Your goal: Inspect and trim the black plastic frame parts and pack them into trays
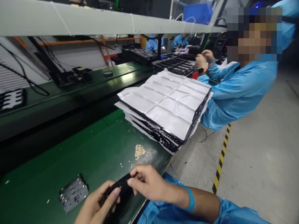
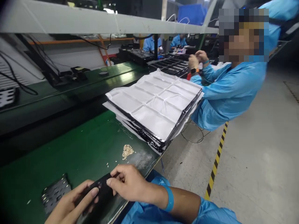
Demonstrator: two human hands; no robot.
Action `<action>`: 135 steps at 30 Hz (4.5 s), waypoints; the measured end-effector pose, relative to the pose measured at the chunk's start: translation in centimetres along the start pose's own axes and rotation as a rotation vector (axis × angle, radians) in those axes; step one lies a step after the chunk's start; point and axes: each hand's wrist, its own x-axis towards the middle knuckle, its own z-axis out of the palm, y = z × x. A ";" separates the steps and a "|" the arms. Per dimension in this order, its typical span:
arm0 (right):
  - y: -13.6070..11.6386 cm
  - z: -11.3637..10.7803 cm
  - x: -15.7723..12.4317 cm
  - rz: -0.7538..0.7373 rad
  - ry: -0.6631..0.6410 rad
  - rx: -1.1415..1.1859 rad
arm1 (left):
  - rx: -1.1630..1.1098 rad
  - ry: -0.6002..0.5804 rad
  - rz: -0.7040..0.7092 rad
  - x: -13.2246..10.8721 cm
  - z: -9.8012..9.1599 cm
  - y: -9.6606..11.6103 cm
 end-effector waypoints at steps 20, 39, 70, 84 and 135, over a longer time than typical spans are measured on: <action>-1.1 0.2 3.8 -0.077 -0.163 -0.385 | -0.405 0.346 0.006 -1.2 2.2 -1.3; -1.4 0.9 4.5 0.049 -0.095 -0.118 | -0.330 0.372 0.179 -0.2 3.7 -1.7; -0.3 -1.3 6.7 -0.135 -0.117 -0.210 | -0.008 0.391 0.269 1.8 4.3 -1.4; 0.5 -1.9 7.0 -0.070 -0.137 -0.147 | 0.098 0.392 0.305 2.3 4.3 -1.7; -0.6 -1.3 6.2 -0.279 -0.367 -0.479 | -0.220 0.435 0.294 2.2 2.9 -3.0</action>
